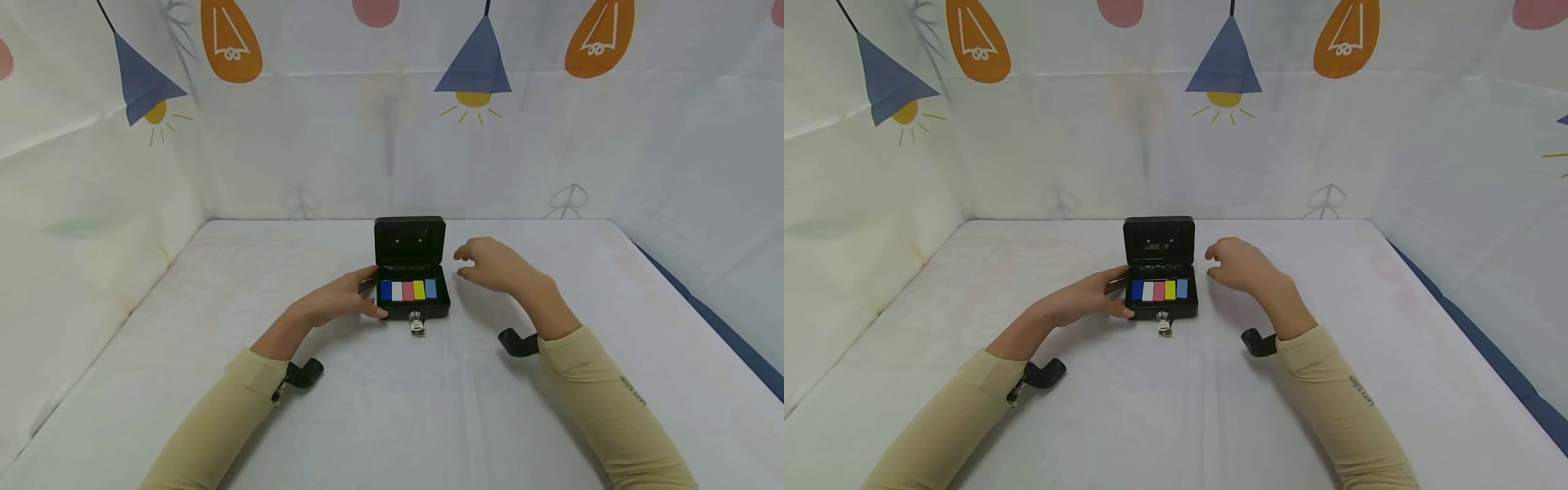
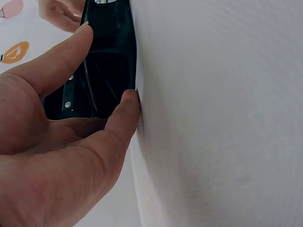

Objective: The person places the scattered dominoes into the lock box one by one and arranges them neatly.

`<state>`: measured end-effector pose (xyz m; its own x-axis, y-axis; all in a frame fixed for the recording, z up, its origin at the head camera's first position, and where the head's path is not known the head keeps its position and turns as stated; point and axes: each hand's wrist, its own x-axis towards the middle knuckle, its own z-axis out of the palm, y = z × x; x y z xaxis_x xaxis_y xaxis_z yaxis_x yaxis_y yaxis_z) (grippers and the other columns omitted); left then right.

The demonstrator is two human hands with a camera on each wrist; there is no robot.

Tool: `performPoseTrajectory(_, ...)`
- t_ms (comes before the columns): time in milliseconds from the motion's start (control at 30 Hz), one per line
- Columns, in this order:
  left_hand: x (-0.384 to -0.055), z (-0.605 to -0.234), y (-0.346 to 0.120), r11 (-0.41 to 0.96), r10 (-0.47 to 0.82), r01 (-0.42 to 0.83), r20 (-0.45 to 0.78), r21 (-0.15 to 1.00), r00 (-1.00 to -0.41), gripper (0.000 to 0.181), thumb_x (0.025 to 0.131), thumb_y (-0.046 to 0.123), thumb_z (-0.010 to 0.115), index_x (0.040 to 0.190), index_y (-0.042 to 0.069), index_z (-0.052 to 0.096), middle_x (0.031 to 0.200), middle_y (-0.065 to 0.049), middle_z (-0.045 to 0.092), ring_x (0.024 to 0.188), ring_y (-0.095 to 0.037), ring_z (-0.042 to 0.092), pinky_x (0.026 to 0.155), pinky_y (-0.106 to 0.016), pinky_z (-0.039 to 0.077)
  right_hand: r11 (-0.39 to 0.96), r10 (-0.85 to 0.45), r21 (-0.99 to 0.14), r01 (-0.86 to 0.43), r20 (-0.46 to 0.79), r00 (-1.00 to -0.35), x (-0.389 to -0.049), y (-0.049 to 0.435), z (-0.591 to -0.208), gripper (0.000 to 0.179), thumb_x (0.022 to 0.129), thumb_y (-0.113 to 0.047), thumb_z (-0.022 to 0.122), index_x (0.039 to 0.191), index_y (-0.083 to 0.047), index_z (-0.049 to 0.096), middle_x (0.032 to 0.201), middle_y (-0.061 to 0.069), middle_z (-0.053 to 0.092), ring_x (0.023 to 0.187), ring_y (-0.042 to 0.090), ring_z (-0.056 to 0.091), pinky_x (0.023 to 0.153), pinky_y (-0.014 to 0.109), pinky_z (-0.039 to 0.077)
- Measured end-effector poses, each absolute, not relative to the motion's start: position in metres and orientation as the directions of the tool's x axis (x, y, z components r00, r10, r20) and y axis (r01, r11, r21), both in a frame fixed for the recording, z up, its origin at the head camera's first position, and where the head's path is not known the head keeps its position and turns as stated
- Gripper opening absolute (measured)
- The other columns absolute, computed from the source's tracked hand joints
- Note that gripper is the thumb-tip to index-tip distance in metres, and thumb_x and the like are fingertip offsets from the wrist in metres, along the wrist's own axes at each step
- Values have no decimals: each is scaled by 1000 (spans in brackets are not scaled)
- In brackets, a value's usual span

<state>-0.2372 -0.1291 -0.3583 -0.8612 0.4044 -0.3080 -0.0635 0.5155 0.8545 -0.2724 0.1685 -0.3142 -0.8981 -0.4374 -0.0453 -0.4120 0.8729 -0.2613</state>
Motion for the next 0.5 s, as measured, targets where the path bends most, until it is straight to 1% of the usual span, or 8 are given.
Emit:
performPoseTrajectory(67, -238, -358, -129, 520, 401, -64, -310, 852, -862, 104, 82, 20, 79, 161, 15, 12, 168, -5, 17, 156, -26, 16, 124, -53, 21, 874, -438, -260, -409, -59, -897, -275, 172, -315, 37, 93, -13, 63, 127, 1, 65, 127, 18, 67, 117, 33, 62, 101, 51, 50)
performPoseTrajectory(167, -238, -359, -129, 522, 397, -67, -312, 850, -863, 103, 82, 21, 79, 161, 16, 12, 168, -5, 17, 156, -26, 16, 123, -53, 21, 880, -426, -279, -385, -104, -899, -278, 180, -316, 38, 91, -8, 60, 128, 2, 64, 128, 21, 66, 92, 28, 68, 83, 43, 57)
performPoseTrajectory(233, -238, -358, -129, 523, 395, -68, -313, 849, -864, 103, 82, 21, 79, 161, 16, 12, 168, -5, 17, 156, -26, 16, 124, -53, 21, 885, -416, -289, -365, -138, -899, -280, 186, -318, 40, 90, -5, 58, 129, 2, 63, 129, 22, 65, 73, 23, 66, 71, 37, 56)
performPoseTrajectory(300, -237, -359, -129, 525, 395, -68, -314, 848, -864, 103, 82, 21, 79, 161, 16, 12, 168, -5, 18, 156, -26, 17, 124, -53, 20, 891, -405, -291, -349, -161, -900, -281, 191, -318, 42, 88, -3, 56, 129, 3, 62, 129, 23, 64, 68, 20, 60, 67, 34, 52)
performPoseTrajectory(333, -237, -359, -129, 527, 394, -69, -315, 847, -864, 103, 82, 21, 79, 161, 16, 12, 168, -5, 18, 156, -26, 17, 124, -54, 20, 895, -398, -290, -340, -169, -902, -281, 194, -319, 43, 87, -2, 56, 130, 2, 62, 129, 23, 64, 72, 21, 61, 71, 34, 53)
performPoseTrajectory(400, -238, -359, -129, 529, 394, -66, -314, 846, -864, 103, 82, 21, 79, 161, 15, 13, 167, -5, 18, 156, -26, 17, 124, -53, 20, 901, -387, -283, -328, -184, -904, -282, 198, -319, 45, 86, -1, 55, 130, 1, 62, 130, 22, 63, 88, 24, 61, 80, 38, 52)
performPoseTrajectory(467, -237, -358, -129, 527, 397, -64, -312, 848, -863, 103, 82, 20, 78, 161, 15, 13, 168, -5, 18, 156, -26, 17, 124, -53, 21, 909, -372, -277, -312, -201, -906, -282, 201, -319, 47, 85, 0, 54, 131, 0, 62, 131, 21, 62, 102, 27, 57, 87, 42, 51)
performPoseTrajectory(500, -237, -358, -129, 525, 398, -63, -310, 849, -863, 103, 82, 20, 78, 161, 15, 13, 168, -5, 18, 156, -26, 17, 124, -53, 21, 914, -360, -276, -297, -214, -908, -282, 202, -320, 48, 85, 0, 54, 132, -1, 62, 132, 20, 62, 104, 29, 56, 89, 43, 51)
